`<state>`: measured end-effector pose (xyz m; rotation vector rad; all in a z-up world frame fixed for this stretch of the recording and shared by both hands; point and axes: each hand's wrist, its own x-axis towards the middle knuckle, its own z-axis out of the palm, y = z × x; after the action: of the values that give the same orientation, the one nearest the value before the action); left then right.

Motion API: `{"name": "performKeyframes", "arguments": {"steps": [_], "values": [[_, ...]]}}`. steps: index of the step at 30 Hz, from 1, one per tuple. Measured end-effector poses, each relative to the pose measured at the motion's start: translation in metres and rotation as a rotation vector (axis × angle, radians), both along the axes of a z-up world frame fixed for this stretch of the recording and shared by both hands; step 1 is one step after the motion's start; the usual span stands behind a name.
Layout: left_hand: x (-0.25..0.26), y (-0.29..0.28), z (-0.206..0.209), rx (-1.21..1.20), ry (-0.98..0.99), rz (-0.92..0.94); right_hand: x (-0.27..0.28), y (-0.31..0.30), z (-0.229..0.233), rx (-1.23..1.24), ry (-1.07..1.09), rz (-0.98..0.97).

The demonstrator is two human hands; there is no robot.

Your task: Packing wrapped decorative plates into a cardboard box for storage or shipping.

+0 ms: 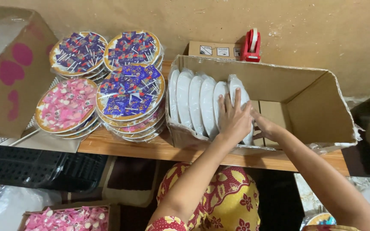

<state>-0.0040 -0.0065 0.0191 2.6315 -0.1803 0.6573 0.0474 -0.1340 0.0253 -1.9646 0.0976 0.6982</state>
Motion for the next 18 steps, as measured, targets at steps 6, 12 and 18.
{"name": "performKeyframes", "arguments": {"steps": [6, 12, 18], "values": [[-0.004, 0.002, 0.000, 0.069, 0.114, -0.002, 0.000, -0.013, -0.011, -0.142, -0.089, 0.052], [-0.016, 0.012, 0.007, 0.053, 0.144, -0.058, 0.006, -0.011, -0.018, -0.185, -0.149, -0.010], [-0.014, 0.023, -0.009, -0.023, 0.154, -0.126, 0.010, -0.016, -0.033, -0.224, -0.260, -0.016]]}}
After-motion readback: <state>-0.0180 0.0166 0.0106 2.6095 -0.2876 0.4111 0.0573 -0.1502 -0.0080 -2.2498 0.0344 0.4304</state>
